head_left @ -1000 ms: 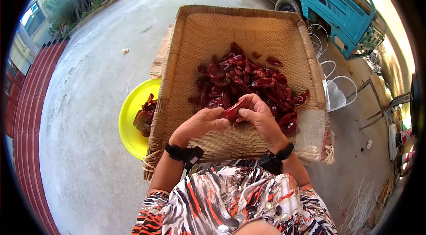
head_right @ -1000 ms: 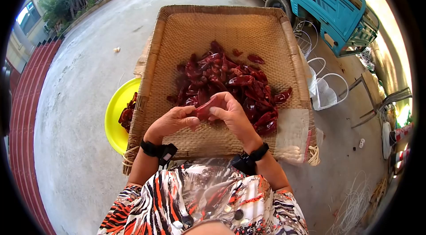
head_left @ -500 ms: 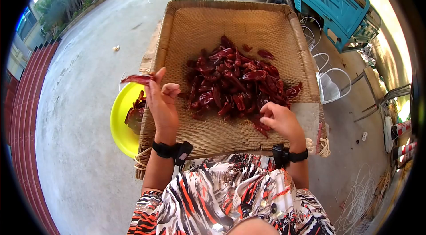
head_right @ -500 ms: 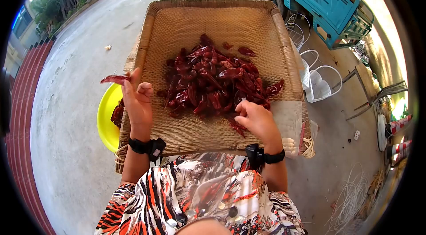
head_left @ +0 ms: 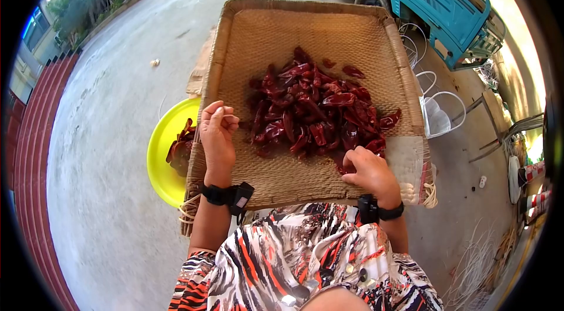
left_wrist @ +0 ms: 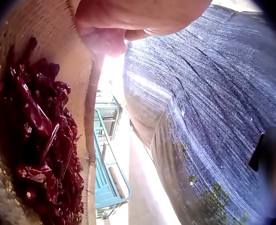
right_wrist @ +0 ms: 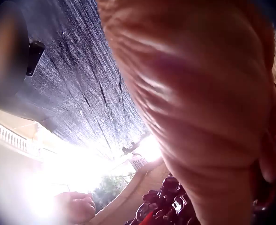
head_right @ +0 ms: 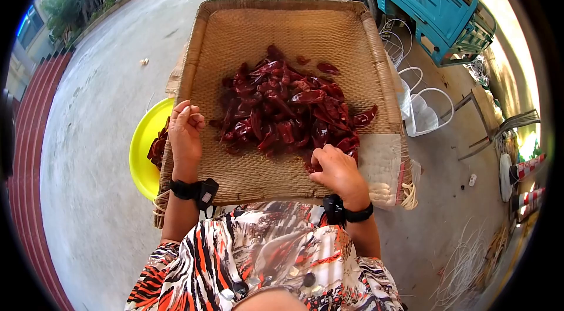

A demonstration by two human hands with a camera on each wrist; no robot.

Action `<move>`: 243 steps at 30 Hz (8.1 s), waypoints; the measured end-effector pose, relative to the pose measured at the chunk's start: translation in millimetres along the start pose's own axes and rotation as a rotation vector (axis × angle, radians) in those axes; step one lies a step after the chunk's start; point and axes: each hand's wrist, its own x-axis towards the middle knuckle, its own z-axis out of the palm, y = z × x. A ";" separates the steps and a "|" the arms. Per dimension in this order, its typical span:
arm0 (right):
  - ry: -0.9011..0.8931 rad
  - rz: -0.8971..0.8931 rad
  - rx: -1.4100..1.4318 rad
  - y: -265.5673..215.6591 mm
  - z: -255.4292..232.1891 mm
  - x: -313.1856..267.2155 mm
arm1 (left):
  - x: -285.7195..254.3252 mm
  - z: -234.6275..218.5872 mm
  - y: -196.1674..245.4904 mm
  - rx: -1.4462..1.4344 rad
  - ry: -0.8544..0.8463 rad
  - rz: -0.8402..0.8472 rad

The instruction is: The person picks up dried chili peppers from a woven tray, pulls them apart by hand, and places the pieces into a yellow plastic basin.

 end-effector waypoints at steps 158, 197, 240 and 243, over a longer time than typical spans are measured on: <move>0.724 0.450 0.679 108.1 16.0 50.0 | 1.1 -3.3 14.1 -0.068 0.016 -0.165; 0.465 -0.204 0.210 -26.4 1.1 59.2 | -27.7 33.4 -4.3 0.410 -0.798 -0.454; 0.040 -0.023 0.339 -17.2 28.9 39.8 | 4.3 -11.1 10.7 -0.179 0.294 -0.041; 0.051 0.038 0.470 -11.5 37.0 41.7 | -2.4 0.2 3.6 -0.061 0.082 -0.135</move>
